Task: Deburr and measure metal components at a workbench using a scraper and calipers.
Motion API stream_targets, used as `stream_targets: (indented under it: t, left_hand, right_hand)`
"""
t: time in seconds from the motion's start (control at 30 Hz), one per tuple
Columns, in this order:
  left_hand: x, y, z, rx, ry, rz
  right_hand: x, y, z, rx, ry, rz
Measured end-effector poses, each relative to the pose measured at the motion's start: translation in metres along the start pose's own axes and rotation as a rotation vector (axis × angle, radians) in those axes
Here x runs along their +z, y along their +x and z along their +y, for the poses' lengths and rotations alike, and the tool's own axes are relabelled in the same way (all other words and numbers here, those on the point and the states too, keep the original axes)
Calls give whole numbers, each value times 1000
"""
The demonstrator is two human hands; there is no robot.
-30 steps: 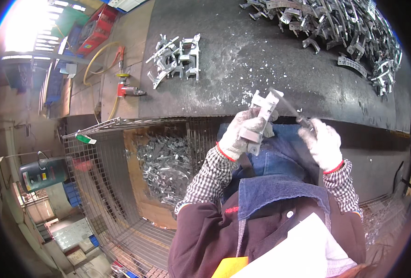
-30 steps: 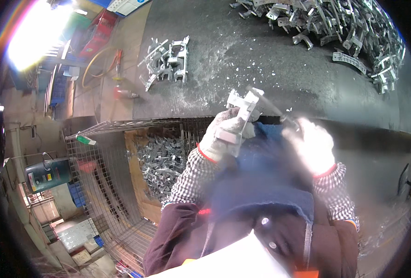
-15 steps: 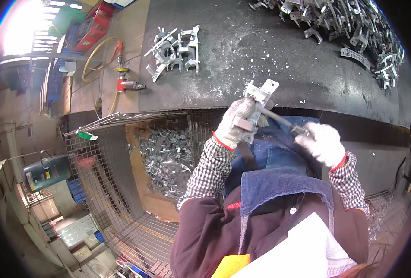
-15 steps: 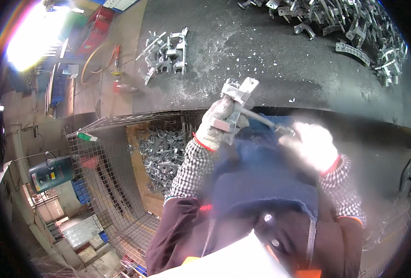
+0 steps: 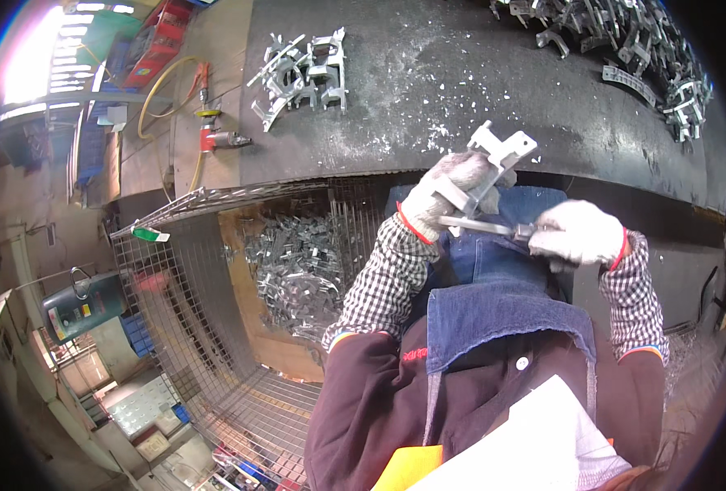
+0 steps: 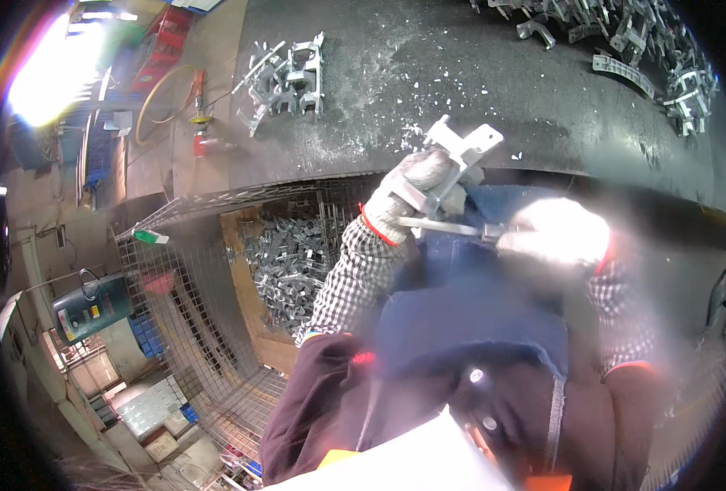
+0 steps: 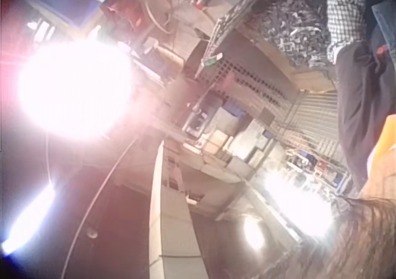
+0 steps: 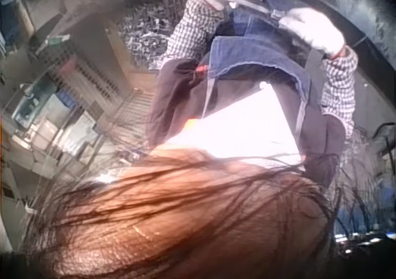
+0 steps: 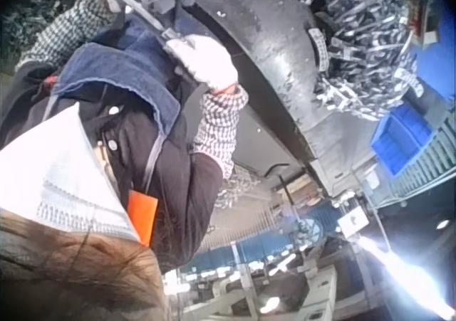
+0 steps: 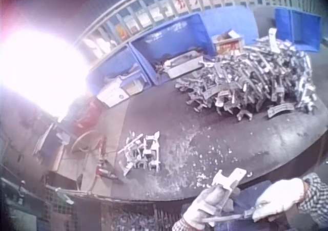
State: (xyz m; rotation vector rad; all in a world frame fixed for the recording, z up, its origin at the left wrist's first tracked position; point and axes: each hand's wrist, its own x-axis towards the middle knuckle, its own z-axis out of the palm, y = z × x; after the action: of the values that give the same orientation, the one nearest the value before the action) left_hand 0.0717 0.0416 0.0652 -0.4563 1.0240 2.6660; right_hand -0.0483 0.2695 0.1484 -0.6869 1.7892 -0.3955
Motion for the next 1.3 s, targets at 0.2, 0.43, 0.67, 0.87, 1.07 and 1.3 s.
stream_targets:
  t: [0.2, 0.43, 0.67, 0.87, 1.07, 1.3]
  left_hand:
    - [-17, 3, 0, -54, -209, -92]
    - [14, 25, 56, 213, 1979, 680]
    - [8, 41, 78, -190, 1347, 532]
    - [-10, -4, -60, 423, 1520, 533]
    - [-17, 23, -81, 327, 1597, 615]
    - [-15, 17, -84, 289, 1585, 611]
  right_hand:
    - [20, -5, 1, 45, 182, -45]
    - [58, 9, 53, -213, 381, -25]
    - [54, 23, 63, -91, 310, 388]
    - [44, 33, 49, 85, 507, 592]
    - [61, 36, 22, 67, 226, 586]
    - [71, 41, 34, 232, 80, 527]
